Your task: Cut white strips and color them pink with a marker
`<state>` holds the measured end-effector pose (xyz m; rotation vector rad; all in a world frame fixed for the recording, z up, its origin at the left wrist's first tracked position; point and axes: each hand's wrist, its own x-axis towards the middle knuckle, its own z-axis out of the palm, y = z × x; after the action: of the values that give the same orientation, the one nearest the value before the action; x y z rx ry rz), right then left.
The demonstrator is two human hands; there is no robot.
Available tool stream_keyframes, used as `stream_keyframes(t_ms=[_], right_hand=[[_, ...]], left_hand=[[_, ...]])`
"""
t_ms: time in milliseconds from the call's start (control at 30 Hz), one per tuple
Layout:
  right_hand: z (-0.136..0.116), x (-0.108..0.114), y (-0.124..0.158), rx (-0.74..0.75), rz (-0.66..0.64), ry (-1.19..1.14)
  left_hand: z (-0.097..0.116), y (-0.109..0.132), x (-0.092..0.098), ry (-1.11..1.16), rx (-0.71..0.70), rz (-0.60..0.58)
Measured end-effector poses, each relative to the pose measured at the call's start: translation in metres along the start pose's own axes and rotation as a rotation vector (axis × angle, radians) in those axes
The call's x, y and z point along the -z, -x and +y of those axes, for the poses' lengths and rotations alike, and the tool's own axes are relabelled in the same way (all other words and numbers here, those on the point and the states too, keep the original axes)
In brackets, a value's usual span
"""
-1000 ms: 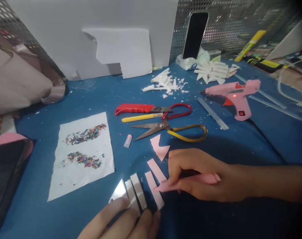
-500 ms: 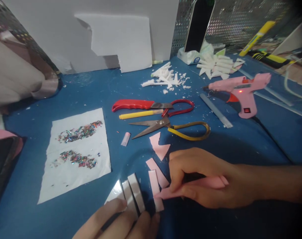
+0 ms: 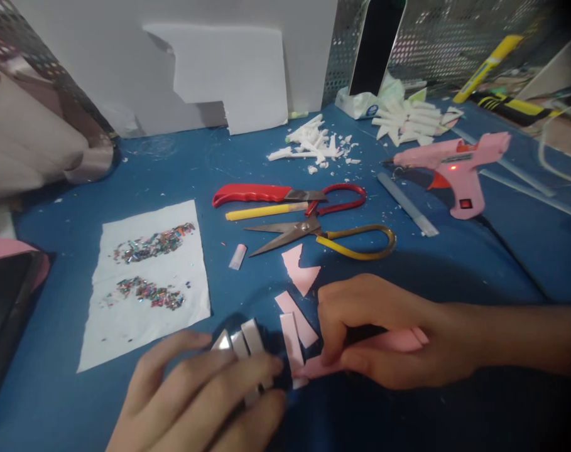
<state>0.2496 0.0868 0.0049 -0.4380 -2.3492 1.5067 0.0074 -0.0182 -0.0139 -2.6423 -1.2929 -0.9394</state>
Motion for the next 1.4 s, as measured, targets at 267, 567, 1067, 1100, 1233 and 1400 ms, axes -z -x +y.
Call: stream_keyframes(t_ms=[267,567,1067,1100,1233,1400], right_hand=[[-0.002,0.000,0.000,0.015,-0.004,0.014],[0.001,-0.001,-0.002,0.039,-0.011,0.029],[0.000,-0.001,0.000,0.055,-0.018,0.030],[0.000,-0.001,0.000,0.059,-0.015,0.032],[0.000,-0.001,0.001,0.063,0.002,0.038],[0.000,-0.001,0.002,0.036,0.025,0.006]], left_hand=[[-0.006,-0.014,0.002,0.126,0.085,-0.138],[-0.008,-0.017,0.002,0.167,0.156,-0.169],[-0.003,-0.022,-0.005,0.049,0.167,-0.278],[-0.003,-0.023,-0.006,0.055,0.175,-0.280],[-0.002,-0.024,-0.005,0.060,0.206,-0.278],[-0.002,-0.024,-0.002,0.016,0.158,-0.244]])
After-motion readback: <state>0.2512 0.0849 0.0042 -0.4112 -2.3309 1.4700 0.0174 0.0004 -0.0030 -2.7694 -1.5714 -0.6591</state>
